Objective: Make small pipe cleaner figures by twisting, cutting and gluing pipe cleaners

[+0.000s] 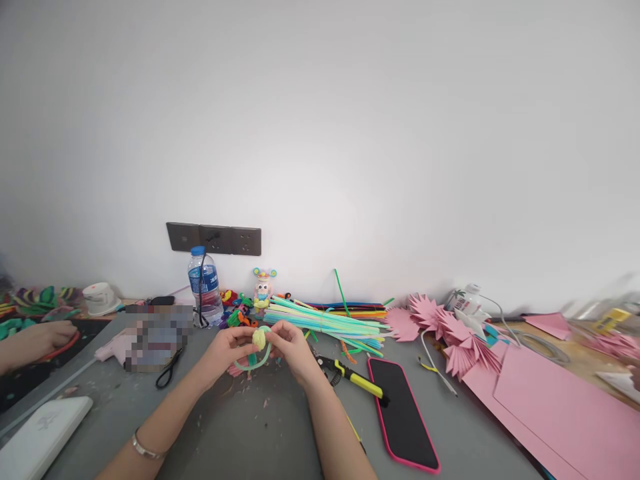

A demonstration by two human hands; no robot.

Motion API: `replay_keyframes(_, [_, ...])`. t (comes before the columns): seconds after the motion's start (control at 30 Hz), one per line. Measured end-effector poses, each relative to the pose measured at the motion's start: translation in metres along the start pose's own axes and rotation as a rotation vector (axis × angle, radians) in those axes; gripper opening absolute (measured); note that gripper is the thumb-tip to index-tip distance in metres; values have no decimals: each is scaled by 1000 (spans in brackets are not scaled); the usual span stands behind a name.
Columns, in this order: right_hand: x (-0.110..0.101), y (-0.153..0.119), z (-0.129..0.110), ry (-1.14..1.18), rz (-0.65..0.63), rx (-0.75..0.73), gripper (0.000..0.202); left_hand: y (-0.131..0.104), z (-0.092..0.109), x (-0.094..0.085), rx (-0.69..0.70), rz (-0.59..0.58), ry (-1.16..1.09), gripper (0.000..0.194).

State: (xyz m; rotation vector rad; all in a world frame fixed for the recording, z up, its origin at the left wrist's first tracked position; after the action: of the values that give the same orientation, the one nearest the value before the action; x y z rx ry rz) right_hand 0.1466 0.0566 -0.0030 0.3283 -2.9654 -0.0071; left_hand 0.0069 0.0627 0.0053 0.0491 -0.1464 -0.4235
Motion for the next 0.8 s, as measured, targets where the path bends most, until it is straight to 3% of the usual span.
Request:
replay_keyframes(0.2, [-6,-1,-7,17,29,-14,37,-2,-7,-1,-72,-4,-31,38])
replay_keyframes(0.47, [-8,0,-11,56,101,-70,37,-3,-1,3,-95,-31,-34,36])
replay_keyframes(0.8, [0,-6,-15,-3,-7,-18,37,0,-6,-9,-68,68,-90,43])
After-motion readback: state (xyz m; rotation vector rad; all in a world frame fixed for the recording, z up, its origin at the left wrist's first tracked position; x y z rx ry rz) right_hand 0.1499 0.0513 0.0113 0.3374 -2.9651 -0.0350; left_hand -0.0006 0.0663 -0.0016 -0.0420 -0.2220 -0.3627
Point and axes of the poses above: each hand's wrist, its own y-axis towards the middle knuckle, its own x-axis out of the palm, z = x × y, the point moved 6 cm from there along y, towards the middle knuckle, and after that the axes turned 7 degrees about -y, right-handed, at the moved point
